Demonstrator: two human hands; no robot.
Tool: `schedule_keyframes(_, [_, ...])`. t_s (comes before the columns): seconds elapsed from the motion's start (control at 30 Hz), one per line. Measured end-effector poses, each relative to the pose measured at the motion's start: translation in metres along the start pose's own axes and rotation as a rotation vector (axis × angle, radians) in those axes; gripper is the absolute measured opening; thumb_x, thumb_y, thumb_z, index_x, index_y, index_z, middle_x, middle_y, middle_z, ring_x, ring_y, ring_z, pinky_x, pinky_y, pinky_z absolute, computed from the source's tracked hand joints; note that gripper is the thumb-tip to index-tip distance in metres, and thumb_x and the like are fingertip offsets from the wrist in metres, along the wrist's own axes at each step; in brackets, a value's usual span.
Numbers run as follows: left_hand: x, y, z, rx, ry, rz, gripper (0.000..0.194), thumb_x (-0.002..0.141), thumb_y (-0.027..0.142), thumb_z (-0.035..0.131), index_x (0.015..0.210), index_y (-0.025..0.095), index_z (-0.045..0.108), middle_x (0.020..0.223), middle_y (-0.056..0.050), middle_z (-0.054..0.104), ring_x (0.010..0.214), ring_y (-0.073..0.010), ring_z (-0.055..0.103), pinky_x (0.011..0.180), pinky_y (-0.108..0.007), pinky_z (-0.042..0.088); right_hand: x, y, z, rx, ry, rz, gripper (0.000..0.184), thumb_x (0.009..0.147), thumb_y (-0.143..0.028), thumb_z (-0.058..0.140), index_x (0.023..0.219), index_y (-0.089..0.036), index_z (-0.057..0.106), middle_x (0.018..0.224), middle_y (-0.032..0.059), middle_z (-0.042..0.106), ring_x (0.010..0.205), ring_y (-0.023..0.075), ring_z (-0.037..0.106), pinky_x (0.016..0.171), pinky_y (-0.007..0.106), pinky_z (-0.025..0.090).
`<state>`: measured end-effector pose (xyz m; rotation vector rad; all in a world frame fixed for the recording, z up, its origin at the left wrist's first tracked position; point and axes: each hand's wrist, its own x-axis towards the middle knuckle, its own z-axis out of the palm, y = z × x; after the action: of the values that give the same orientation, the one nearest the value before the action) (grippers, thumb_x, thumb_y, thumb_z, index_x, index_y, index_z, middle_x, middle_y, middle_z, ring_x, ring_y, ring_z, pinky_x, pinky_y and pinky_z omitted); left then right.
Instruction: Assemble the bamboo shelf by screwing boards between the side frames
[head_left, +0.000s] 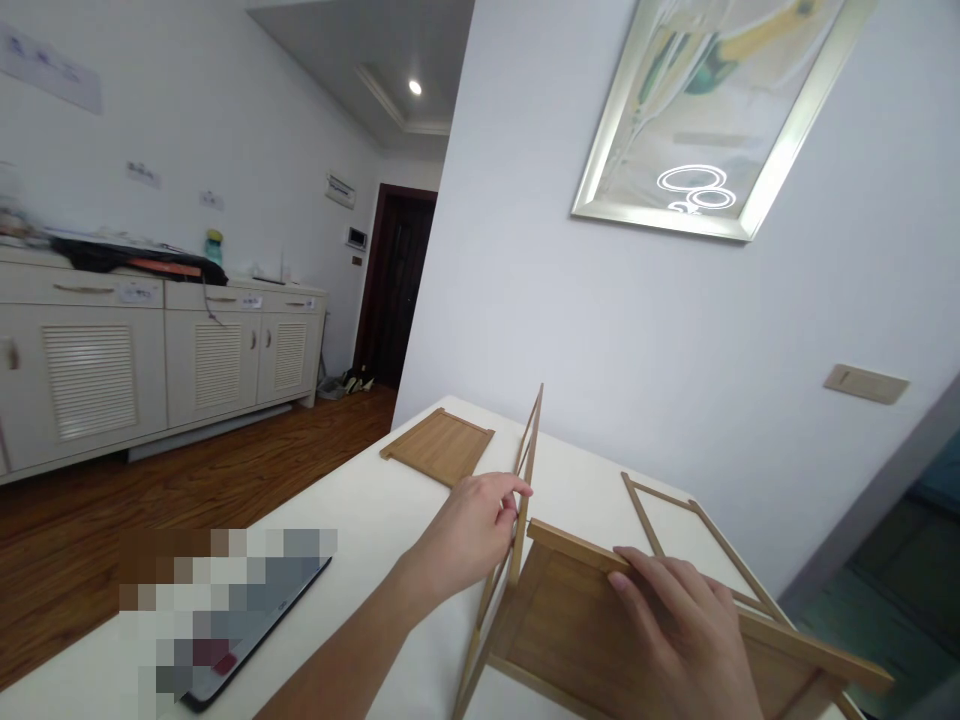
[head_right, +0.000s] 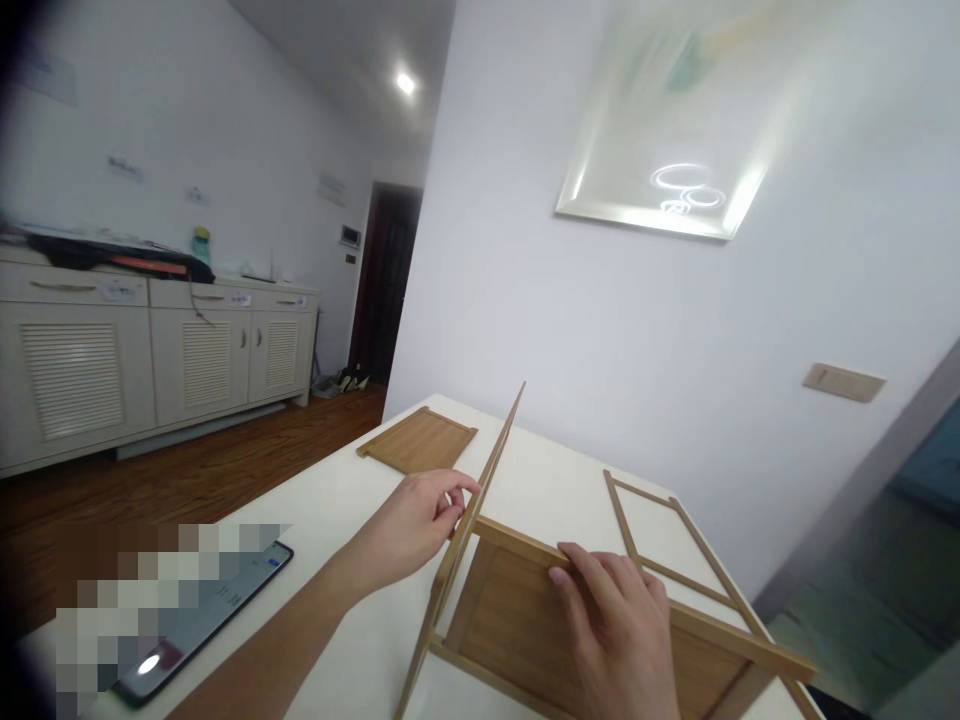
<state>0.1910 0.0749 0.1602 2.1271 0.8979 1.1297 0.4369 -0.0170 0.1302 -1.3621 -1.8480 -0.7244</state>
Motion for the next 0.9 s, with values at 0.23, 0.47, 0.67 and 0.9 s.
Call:
schedule_keyframes(0.23, [0.0,-0.001,0.001,0.012,0.013,0.014,0.035,0.084,0.01,0.043,0.106,0.02,0.07,0.087,-0.004,0.071,0.081,-0.0175,0.065,0.074,-0.027,0.048,0.0,0.001,0.0,0.001,-0.006,-0.007,0.025,0.095,-0.044,0.052,0.109,-0.027,0.064,0.089,0.0018,0.07,0.079,0.0202,0.063,0.074,0.036,0.037])
schedule_keyframes(0.47, [0.002,-0.004,0.004,-0.037,0.043,-0.028,0.032,0.081,0.009,0.049,0.104,0.02,0.069,0.077,-0.002,0.07,0.076,-0.0175,0.066,0.07,-0.028,0.05,0.0,0.0,0.001,0.006,0.007,-0.004,0.025,0.094,-0.045,0.052,0.108,-0.027,0.065,0.087,0.0017,0.07,0.078,0.02,0.064,0.073,0.036,0.038])
schedule_keyframes(0.67, [0.007,-0.005,0.001,-0.33,-0.015,-0.262,0.018,0.075,0.012,0.06,0.09,0.015,0.07,0.073,-0.003,0.071,0.065,-0.0153,0.068,0.063,-0.026,0.054,0.0,0.001,0.002,0.002,0.011,0.009,0.025,0.093,-0.045,0.054,0.107,-0.027,0.066,0.088,0.0019,0.07,0.078,0.0195,0.064,0.072,0.036,0.037])
schedule_keyframes(0.9, [0.01,-0.017,-0.004,-0.386,-0.148,-0.358,0.013,0.072,0.025,0.068,0.073,0.012,0.069,0.058,-0.003,0.067,0.055,-0.0146,0.066,0.053,-0.024,0.052,-0.001,-0.001,0.001,0.01,0.007,0.012,0.025,0.094,-0.044,0.054,0.108,-0.027,0.065,0.089,0.0029,0.07,0.079,0.0201,0.063,0.074,0.037,0.037])
